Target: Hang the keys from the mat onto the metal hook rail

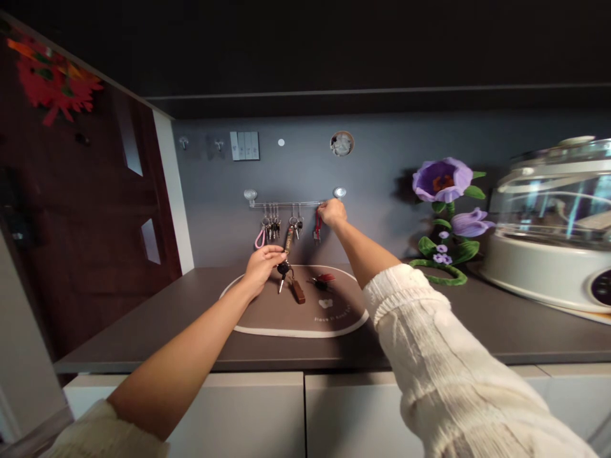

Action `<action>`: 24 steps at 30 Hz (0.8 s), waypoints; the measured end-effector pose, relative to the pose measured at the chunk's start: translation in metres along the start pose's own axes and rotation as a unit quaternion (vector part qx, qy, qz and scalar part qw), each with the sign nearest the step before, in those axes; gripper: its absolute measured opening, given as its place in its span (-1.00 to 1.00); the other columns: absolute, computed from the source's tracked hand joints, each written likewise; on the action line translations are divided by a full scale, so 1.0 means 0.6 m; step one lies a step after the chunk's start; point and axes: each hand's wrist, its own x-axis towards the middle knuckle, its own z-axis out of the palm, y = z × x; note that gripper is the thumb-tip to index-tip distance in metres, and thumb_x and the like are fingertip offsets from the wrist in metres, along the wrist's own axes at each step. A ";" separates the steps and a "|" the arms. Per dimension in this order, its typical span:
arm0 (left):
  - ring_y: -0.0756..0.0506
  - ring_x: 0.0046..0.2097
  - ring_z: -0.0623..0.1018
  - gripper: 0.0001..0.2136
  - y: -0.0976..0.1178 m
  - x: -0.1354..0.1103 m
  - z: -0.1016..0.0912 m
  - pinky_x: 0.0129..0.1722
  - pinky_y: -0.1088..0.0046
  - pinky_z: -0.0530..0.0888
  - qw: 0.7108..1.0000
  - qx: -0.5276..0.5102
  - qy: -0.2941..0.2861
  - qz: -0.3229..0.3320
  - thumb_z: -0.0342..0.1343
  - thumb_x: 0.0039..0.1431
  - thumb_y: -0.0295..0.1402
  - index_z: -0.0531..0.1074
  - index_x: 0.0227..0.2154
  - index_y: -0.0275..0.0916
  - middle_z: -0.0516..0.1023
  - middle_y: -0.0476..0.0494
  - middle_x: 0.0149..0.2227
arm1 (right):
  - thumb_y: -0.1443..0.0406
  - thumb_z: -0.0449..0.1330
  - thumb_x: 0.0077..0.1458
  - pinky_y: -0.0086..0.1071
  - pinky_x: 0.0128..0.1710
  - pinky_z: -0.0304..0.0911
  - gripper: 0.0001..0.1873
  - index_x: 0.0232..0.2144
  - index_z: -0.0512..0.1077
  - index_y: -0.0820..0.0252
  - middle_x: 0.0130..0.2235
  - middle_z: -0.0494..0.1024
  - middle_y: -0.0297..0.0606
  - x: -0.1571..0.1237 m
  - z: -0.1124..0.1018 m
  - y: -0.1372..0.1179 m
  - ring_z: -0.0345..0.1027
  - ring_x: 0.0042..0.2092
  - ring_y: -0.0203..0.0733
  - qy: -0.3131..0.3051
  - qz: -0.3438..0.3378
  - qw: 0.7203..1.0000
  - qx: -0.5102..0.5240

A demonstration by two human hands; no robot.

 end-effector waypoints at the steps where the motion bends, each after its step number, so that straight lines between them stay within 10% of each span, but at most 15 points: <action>1: 0.00 -0.43 0.46 -0.72 0.001 0.000 0.000 -0.29 0.44 0.35 1.000 0.001 0.001 -0.001 0.28 -0.33 -0.39 0.39 -0.45 -0.29 0.48 -0.03 -0.55 | 0.33 0.13 -0.17 -0.42 -0.31 0.23 -0.79 -0.43 0.53 0.20 -0.38 0.53 -0.20 0.002 0.001 0.002 0.38 -0.31 -0.18 -0.005 -0.005 1.000 -0.003; 16: 0.00 -0.44 0.46 -0.71 -0.006 0.007 -0.005 -0.34 0.46 0.33 1.000 -0.004 0.005 -0.002 0.27 -0.31 -0.38 0.39 -0.42 -0.29 0.49 -0.04 -0.53 | 0.34 0.15 -0.14 -0.48 -0.22 0.20 -0.79 -0.37 0.53 0.16 -0.30 0.55 -0.28 0.006 0.000 0.030 0.37 -0.23 -0.26 -0.033 -0.064 0.997 0.003; 24: 0.00 -0.41 0.48 -0.65 0.000 0.011 -0.008 -0.38 0.48 0.31 1.000 -0.028 0.000 -0.008 0.28 -0.32 -0.36 0.38 -0.37 -0.29 0.53 -0.07 -0.47 | 0.35 0.14 -0.10 -0.38 -0.14 0.19 -0.75 -0.29 0.48 0.23 -0.27 0.51 -0.23 -0.070 0.009 0.011 0.33 -0.26 -0.27 -0.021 -0.097 0.987 0.125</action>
